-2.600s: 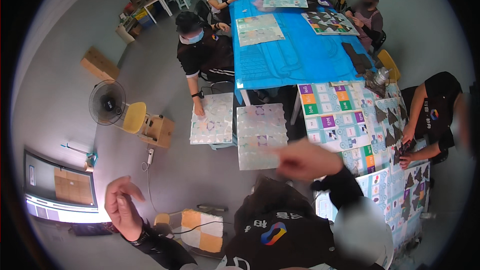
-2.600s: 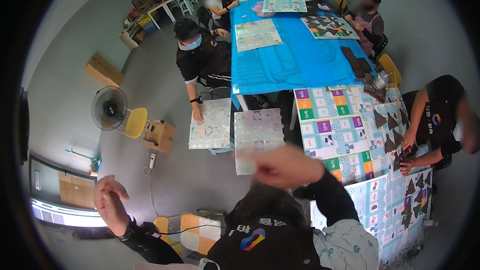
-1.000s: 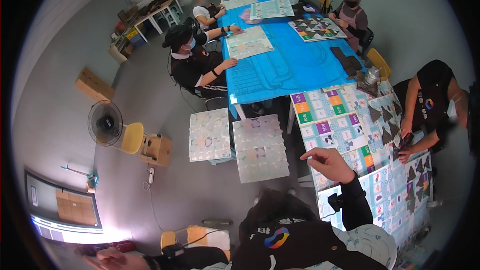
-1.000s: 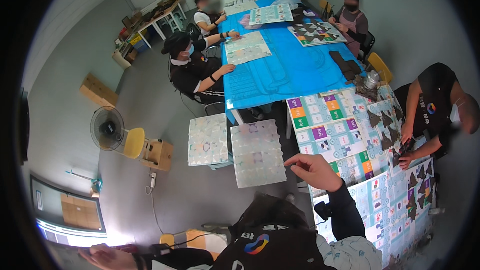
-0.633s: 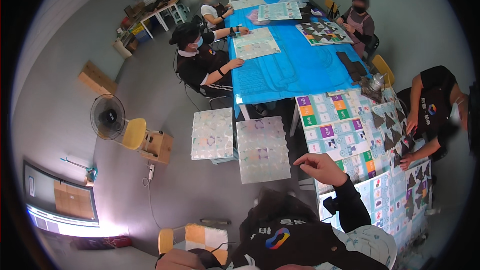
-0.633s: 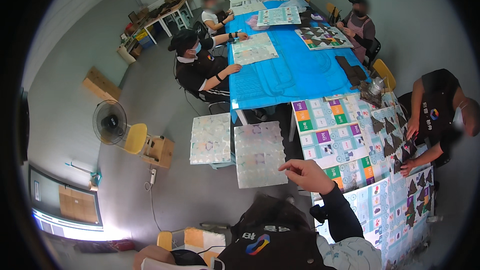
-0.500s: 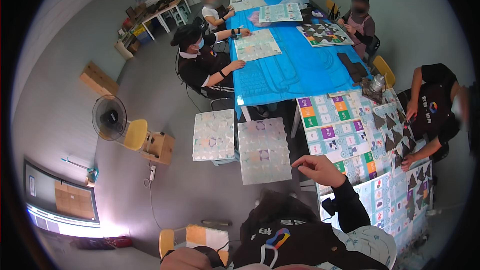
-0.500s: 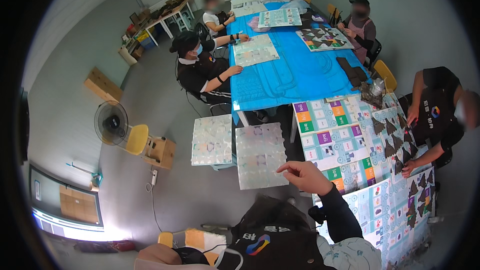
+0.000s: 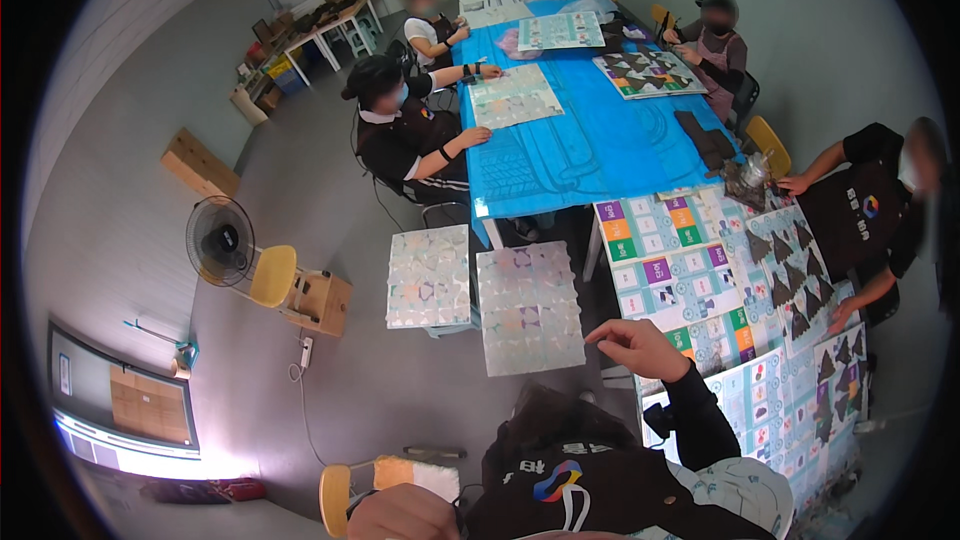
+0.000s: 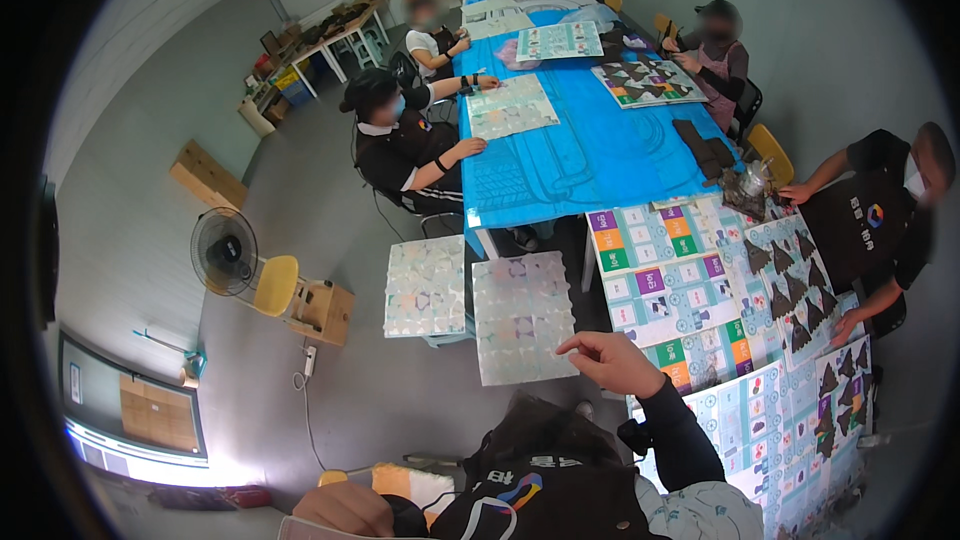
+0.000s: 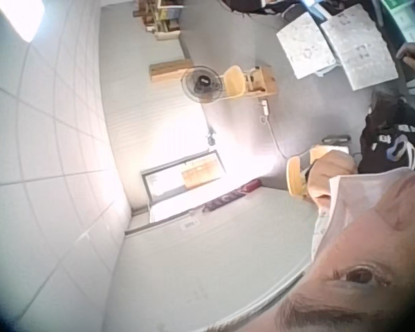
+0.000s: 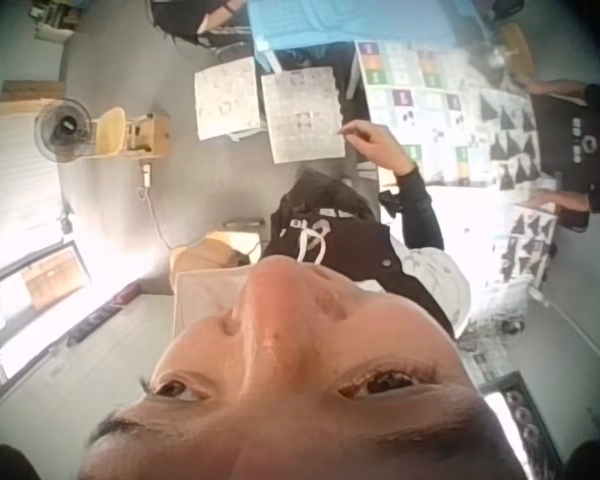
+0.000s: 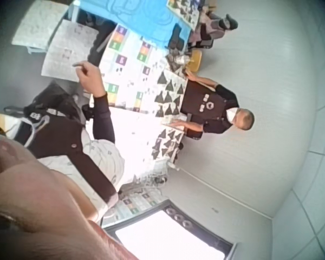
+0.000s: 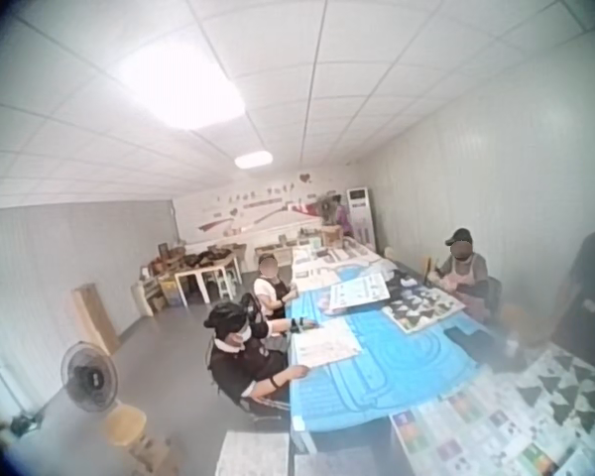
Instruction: The recorder is organizing and pointing out printed fabric patterns or materials on various tables in a manufacturing environment.
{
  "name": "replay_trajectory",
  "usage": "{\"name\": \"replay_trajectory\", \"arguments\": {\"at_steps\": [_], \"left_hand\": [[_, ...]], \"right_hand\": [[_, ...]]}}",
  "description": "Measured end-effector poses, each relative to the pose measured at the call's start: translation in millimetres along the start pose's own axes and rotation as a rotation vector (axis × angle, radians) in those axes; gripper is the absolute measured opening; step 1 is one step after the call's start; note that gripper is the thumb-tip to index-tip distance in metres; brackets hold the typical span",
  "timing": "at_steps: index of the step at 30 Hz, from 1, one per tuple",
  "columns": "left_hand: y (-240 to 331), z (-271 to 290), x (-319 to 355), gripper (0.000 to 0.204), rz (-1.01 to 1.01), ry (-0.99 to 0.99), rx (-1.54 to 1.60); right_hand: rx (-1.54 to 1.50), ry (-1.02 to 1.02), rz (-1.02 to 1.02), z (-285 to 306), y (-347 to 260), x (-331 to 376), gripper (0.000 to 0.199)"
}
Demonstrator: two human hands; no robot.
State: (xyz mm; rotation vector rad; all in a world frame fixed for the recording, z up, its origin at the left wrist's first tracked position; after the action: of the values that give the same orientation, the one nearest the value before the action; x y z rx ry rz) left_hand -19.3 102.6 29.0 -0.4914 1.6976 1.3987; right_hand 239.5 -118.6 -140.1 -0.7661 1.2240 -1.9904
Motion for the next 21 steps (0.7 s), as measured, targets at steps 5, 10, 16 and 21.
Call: {"name": "replay_trajectory", "arguments": {"at_steps": [5,10,16,21], "left_hand": [[1.5,-6.5,-15.6,0.036,0.016,0.132,-0.012],[0.4,-10.7,-12.2,0.036,0.008,0.14,-0.025],[-20.4,9.3,-10.3,0.035,0.073,0.203,0.028],[-49.9,29.2,-8.9,0.035,0.146,0.267,0.066]], "right_hand": [[0.01,-0.002,-0.016,1.3,-5.6,0.9,0.02],[-0.001,-0.003,-0.014,1.3,-2.9,1.3,0.02],[0.035,-0.016,-0.051,3.1,1.9,-1.3,0.021],[-0.006,-0.052,-0.157,2.7,23.1,0.8,0.022]]}}
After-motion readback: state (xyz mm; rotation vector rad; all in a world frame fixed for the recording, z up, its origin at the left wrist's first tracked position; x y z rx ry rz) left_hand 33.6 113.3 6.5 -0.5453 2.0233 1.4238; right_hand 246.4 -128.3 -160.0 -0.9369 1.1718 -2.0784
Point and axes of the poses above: each hand's wrist, its own x-axis away from the middle knuckle, its own z-axis out of the back of the hand, y = z × x, the point moved 3 cm from there along -x, towards the middle knuckle, and after that the axes turned 5 degrees about x, right-handed, at the moved point
